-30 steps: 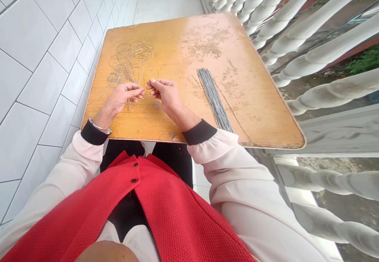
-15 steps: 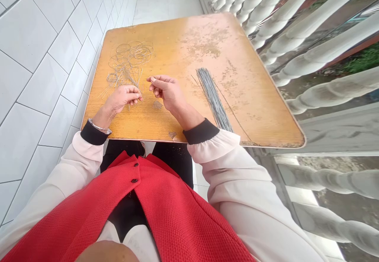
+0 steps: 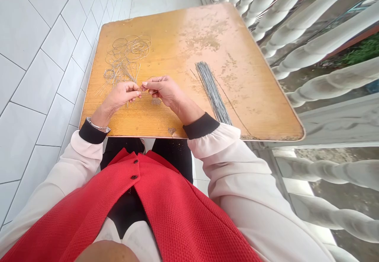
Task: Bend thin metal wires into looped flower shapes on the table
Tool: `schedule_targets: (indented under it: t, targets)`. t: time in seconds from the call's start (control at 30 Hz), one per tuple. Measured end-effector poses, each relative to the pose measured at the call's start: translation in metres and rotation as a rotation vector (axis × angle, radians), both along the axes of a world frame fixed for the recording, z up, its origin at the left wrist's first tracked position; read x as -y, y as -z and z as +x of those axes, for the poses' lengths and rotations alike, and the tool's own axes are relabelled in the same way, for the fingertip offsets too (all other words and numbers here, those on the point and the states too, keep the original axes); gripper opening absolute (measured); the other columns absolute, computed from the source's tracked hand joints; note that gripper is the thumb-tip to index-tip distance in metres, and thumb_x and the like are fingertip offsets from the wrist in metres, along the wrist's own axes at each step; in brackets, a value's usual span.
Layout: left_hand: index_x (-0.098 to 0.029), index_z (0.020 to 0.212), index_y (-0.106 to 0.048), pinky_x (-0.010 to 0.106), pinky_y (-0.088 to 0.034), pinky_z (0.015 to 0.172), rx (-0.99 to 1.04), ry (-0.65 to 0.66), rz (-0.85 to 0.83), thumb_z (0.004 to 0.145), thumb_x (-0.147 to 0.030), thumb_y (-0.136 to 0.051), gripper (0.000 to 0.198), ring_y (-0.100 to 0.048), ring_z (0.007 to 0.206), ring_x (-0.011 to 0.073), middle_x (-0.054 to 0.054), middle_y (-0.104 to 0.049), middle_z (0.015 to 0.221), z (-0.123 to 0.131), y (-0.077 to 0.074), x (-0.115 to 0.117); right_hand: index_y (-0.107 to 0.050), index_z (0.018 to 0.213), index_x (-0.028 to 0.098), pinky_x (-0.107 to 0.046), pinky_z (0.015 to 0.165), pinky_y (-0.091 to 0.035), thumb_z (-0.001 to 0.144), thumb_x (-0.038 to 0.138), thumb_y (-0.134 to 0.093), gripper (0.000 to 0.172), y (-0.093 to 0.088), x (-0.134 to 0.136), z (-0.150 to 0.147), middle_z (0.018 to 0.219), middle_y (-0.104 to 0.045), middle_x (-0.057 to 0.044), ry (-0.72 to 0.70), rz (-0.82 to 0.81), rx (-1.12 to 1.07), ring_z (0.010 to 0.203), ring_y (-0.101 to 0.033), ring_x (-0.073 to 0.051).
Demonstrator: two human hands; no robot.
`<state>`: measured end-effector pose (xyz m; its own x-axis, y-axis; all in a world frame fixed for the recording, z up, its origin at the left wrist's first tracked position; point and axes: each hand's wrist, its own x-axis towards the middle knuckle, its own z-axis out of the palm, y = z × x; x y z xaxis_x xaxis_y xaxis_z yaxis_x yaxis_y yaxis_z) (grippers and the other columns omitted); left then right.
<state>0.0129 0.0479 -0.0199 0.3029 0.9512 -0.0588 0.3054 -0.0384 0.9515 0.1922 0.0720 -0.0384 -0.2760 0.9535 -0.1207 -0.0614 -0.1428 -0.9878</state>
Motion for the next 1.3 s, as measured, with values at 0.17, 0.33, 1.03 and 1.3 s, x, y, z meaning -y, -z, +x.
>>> schedule_targets:
  t: [0.17,0.33,1.03,1.3]
  targets:
    - [-0.014,0.069,-0.061,0.019,-0.040,0.056,-0.015,0.031,0.077,0.080,-0.002,-0.060,0.016,-0.049,0.055,0.0032,-0.003,-0.061,0.064,-0.003,0.002,-0.002,-0.063,0.059,0.015,-0.024,0.049,-0.034,0.086,0.022,-0.074,0.030,-0.003,0.002,0.000,0.059,-0.060,-0.001,-0.030,0.016,0.030,0.050,-0.047,-0.007]
    - [-0.014,0.071,-0.063,0.020,-0.037,0.055,-0.065,0.065,0.205,0.080,-0.006,-0.061,0.012,-0.048,0.056,0.0042,-0.002,-0.062,0.066,-0.008,0.009,-0.007,-0.061,0.055,0.016,-0.025,0.050,-0.036,0.094,0.027,-0.067,0.041,-0.008,0.002,0.002,0.056,-0.058,-0.001,-0.063,0.036,0.057,0.046,-0.046,-0.006]
    - [-0.020,0.072,-0.057,0.027,-0.043,0.071,-0.229,-0.109,0.569,0.085,-0.013,-0.061,0.015,-0.052,0.070,0.0112,-0.001,-0.060,0.073,-0.005,0.024,-0.012,-0.066,0.067,0.017,-0.023,0.046,-0.038,0.091,0.039,-0.073,0.033,-0.015,0.004,0.005,0.058,-0.062,0.000,-0.091,0.039,0.062,0.045,-0.048,-0.006]
    - [-0.020,0.077,-0.055,0.019,-0.047,0.064,-0.064,-0.293,0.394,0.091,-0.014,-0.058,0.015,-0.056,0.066,0.0065,-0.002,-0.059,0.077,0.007,0.031,-0.009,-0.071,0.075,0.017,-0.021,0.051,-0.045,0.086,0.026,-0.076,0.015,-0.008,0.007,-0.003,0.074,-0.071,-0.002,0.049,0.060,-0.044,0.054,-0.055,-0.007]
